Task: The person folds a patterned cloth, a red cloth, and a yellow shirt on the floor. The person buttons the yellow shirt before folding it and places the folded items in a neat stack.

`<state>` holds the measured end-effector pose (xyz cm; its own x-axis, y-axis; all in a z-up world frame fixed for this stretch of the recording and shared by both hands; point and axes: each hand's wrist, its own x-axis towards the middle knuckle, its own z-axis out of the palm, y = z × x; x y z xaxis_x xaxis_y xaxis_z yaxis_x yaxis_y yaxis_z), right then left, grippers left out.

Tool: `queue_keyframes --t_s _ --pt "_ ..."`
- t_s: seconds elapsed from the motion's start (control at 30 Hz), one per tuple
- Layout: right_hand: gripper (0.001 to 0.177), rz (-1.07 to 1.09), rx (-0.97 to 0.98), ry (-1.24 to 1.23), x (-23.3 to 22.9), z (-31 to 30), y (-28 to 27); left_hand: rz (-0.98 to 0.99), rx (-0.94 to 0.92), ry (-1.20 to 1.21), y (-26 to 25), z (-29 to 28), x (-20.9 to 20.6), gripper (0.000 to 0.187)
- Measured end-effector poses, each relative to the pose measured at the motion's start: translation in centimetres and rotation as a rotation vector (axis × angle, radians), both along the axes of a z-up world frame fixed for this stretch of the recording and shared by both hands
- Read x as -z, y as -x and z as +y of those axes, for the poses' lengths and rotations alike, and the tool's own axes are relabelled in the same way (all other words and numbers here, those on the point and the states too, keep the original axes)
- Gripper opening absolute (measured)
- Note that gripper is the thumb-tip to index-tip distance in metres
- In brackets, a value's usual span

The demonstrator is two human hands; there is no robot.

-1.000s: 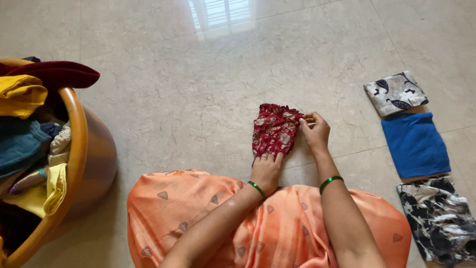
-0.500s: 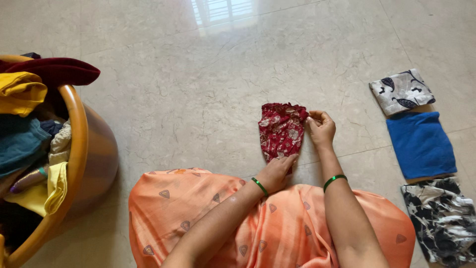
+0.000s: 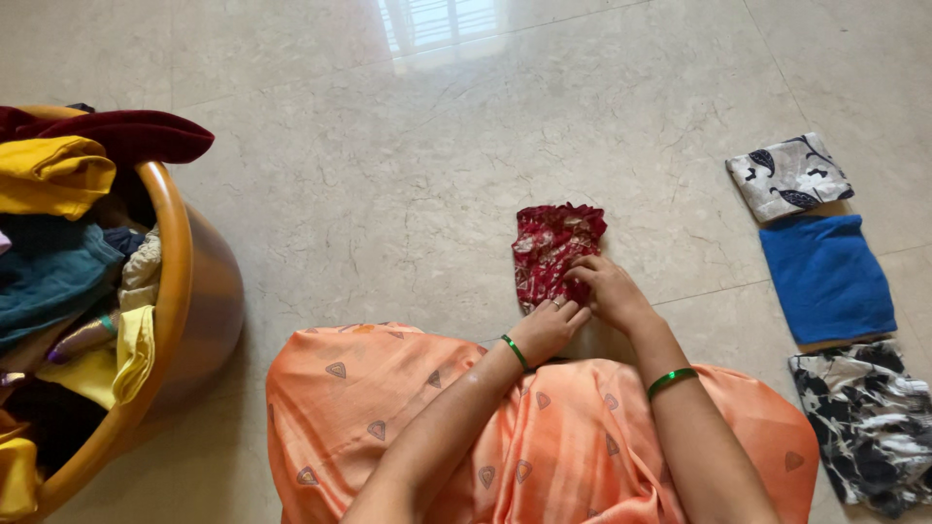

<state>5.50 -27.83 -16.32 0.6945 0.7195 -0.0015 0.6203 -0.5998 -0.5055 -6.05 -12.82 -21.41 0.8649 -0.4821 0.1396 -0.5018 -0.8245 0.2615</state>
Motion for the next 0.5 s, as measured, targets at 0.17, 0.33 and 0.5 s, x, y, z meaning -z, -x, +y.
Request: queue_keyframes --t_s 0.17,0.33,0.5 --pt "0.07 0.106 -0.059 -0.033 1.2 -1.0 1.1 0.21 -0.019 0.823 -0.6 1.8 -2.2 0.047" --pt "0.048 0.253 0.0 -0.237 6.3 -1.3 -0.4 0.196 -0.184 1.266 -2.3 3.2 -2.8 0.067" --pt "0.039 0.581 0.229 -0.219 6.7 -0.1 -1.3 0.348 -0.671 1.302 -4.0 5.0 -0.2 0.08"
